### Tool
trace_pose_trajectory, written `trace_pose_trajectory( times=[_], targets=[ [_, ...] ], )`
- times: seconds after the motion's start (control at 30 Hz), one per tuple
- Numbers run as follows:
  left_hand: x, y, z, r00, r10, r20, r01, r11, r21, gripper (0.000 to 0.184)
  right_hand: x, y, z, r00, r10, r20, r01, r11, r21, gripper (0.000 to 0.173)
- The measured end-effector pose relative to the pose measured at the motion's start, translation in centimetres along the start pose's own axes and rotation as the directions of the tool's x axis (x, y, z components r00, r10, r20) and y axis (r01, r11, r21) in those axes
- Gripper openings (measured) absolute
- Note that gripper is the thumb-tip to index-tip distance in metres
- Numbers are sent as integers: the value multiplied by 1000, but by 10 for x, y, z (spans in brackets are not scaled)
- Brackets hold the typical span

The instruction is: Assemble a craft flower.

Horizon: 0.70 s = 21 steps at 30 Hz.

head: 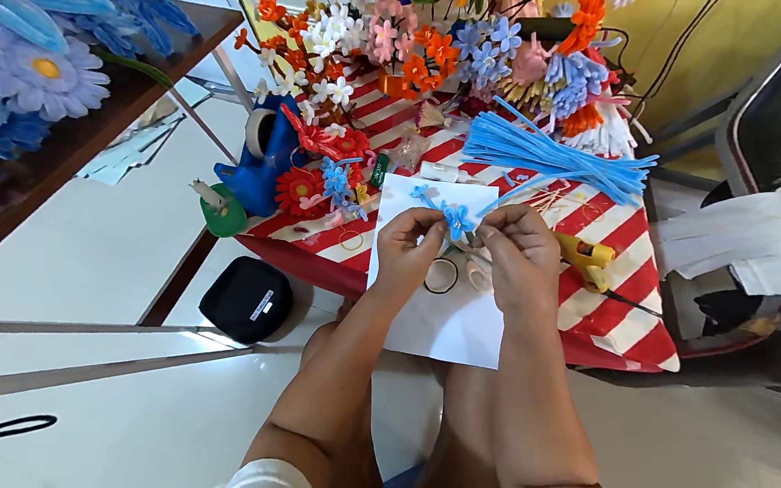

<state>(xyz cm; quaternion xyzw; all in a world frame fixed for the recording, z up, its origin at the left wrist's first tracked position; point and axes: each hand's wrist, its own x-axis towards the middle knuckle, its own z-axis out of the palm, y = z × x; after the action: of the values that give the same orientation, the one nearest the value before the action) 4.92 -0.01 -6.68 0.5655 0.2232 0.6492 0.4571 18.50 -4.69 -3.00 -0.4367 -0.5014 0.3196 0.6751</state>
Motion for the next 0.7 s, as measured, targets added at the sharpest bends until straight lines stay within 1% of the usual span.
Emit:
trace_pose_trajectory(
  times=[0.1,0.17,0.23,0.43,0.7],
  targets=[
    [1,0,0,1000,7,10,-8,998,61,12,0,0,1,1000,6,18,-6,1000,-15,14],
    [0,-1,0,999,41,21,-44,991,128,10,0,0,0,999,20,27,-18,998,-62,12],
    [0,-2,0,998,56,34,-60,986,158,10,0,-1,-1,999,36,37,-32,993,-111,11],
    [0,-2,0,997,66,47,-72,989,127,11,0,0,0,999,30,28,-27,993,-112,12],
    [0,-5,1,989,126,78,-136,982,131,10,-1,1,0,999,-32,17,35,981,-193,11]
  ],
)
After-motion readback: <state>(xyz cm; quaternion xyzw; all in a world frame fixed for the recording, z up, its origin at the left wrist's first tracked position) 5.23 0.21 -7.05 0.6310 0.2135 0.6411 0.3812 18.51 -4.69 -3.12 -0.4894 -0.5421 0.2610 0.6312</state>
